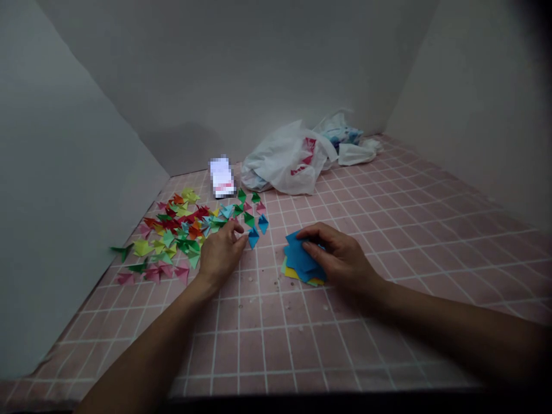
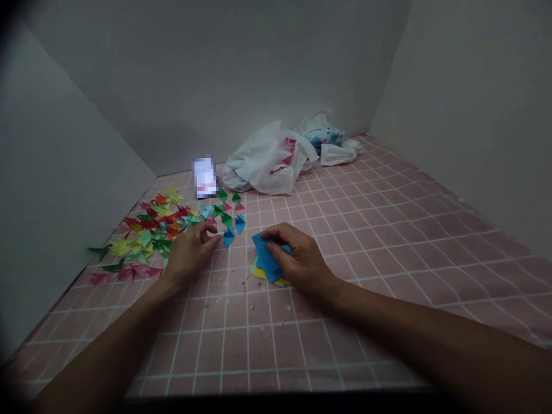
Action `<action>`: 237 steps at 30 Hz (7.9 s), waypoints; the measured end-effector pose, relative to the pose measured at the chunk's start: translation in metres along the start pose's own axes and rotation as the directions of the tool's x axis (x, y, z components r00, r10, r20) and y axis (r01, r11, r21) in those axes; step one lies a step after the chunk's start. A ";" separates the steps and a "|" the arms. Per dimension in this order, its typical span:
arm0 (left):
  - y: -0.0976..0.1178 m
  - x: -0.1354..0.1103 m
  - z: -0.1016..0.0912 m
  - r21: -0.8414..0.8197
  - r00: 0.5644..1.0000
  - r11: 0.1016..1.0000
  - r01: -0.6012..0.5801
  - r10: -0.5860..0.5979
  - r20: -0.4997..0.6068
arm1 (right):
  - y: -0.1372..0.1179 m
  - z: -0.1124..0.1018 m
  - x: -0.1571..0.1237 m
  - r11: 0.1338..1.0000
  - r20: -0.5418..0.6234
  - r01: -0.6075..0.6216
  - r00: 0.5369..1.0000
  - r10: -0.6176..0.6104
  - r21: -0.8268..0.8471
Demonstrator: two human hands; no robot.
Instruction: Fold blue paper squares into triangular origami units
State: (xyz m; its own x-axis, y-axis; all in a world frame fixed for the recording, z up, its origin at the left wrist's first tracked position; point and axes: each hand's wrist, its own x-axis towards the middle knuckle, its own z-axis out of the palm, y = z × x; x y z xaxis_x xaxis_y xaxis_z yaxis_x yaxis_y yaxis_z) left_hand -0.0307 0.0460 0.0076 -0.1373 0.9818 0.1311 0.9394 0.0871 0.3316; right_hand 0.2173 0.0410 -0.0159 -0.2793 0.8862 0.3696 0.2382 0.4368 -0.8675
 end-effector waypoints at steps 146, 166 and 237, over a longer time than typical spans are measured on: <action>0.039 -0.048 0.001 -0.798 0.887 0.515 0.312 0.142 0.439 | -0.014 0.011 -0.007 0.621 0.504 -0.613 0.779 0.373 0.488; 0.034 -0.049 0.001 -0.791 0.874 0.536 0.296 0.182 0.450 | -0.010 0.012 -0.008 0.612 0.504 -0.598 0.791 0.347 0.518; 0.032 -0.046 -0.002 -0.835 0.875 0.531 0.146 0.324 0.359 | -0.017 0.003 -0.003 0.829 0.392 -0.382 0.894 0.218 0.409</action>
State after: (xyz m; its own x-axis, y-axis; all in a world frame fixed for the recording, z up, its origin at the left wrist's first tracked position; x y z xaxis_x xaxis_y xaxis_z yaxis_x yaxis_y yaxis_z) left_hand 0.0049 0.0034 0.0139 0.2971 0.9481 -0.1132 0.2162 0.0487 0.9751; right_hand 0.2111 0.0302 -0.0037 -0.5627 0.8266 0.0108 -0.0768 -0.0393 -0.9963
